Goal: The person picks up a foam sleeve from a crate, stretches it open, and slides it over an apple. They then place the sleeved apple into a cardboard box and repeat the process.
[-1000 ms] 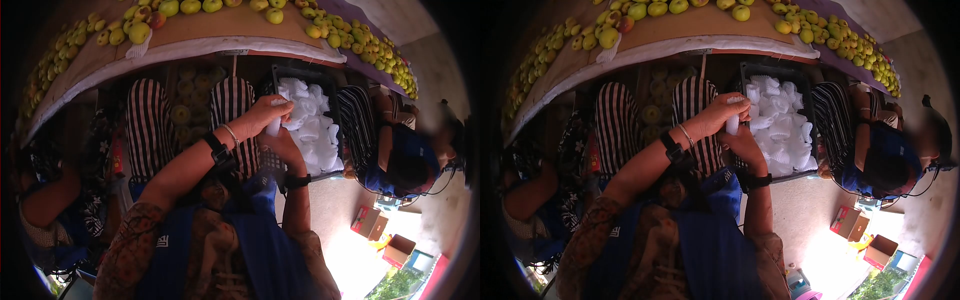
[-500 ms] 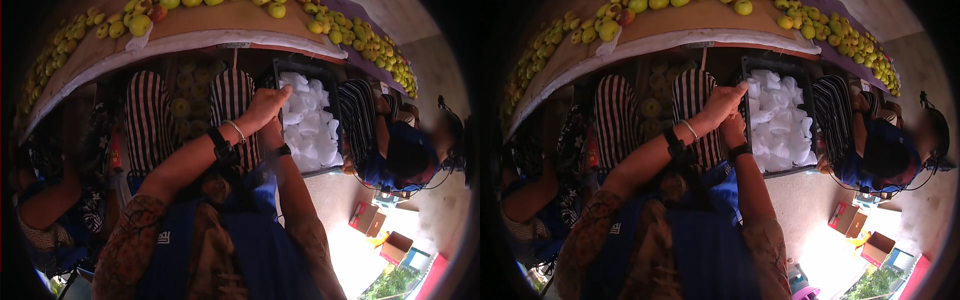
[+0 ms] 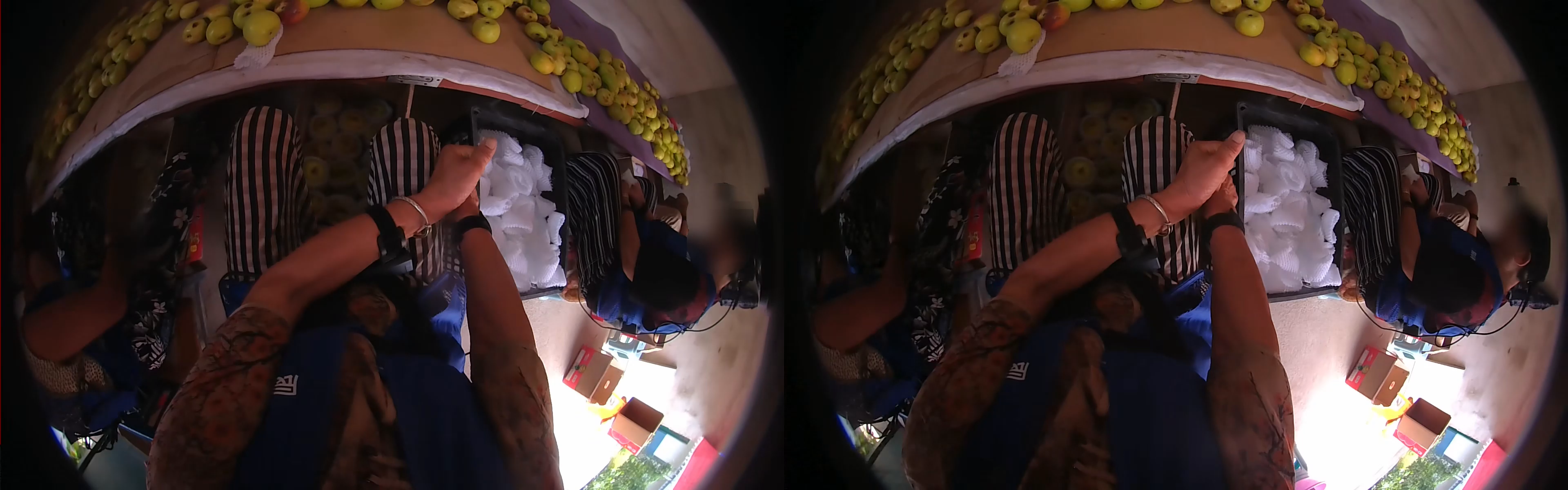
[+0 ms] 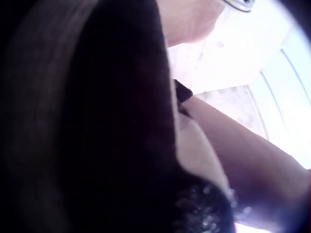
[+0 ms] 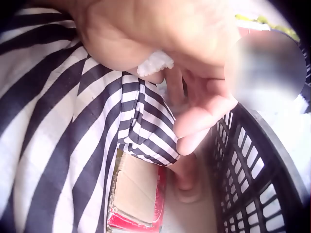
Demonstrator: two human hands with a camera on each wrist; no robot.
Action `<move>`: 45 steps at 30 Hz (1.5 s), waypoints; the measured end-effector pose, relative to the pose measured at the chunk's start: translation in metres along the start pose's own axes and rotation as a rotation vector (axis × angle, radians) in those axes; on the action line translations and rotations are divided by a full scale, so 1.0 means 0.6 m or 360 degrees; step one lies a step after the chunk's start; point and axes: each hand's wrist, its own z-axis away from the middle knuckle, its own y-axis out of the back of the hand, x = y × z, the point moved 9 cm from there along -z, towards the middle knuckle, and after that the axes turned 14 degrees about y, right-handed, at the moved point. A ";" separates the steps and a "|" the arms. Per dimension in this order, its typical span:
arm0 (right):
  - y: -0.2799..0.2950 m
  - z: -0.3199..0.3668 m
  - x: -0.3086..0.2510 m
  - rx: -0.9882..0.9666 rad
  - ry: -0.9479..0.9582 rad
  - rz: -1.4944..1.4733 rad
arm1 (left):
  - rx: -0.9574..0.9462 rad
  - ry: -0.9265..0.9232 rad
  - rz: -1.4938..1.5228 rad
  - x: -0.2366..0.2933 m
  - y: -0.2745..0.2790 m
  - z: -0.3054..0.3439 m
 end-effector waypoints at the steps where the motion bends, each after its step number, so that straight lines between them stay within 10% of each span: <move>1: -0.007 -0.005 0.010 0.0054 0.0022 -0.0038 | 0.0014 0.0029 0.0028 -0.002 0.001 -0.003; 26: -0.007 -0.029 0.024 0.0209 0.0210 0.0042 | -0.0036 0.0448 0.0197 -0.012 0.008 0.007; 34: -0.022 -0.012 0.020 0.0257 0.0277 0.0098 | 0.0062 0.0050 -0.0040 -0.004 0.012 -0.005; 41: 0.154 0.054 -0.128 0.0108 -0.0137 0.0145 | -0.0354 0.0396 0.0379 0.028 -0.014 0.014; 45: 0.238 0.024 -0.219 0.0092 0.0168 0.0054 | -0.0456 0.0310 0.0640 0.132 0.019 -0.005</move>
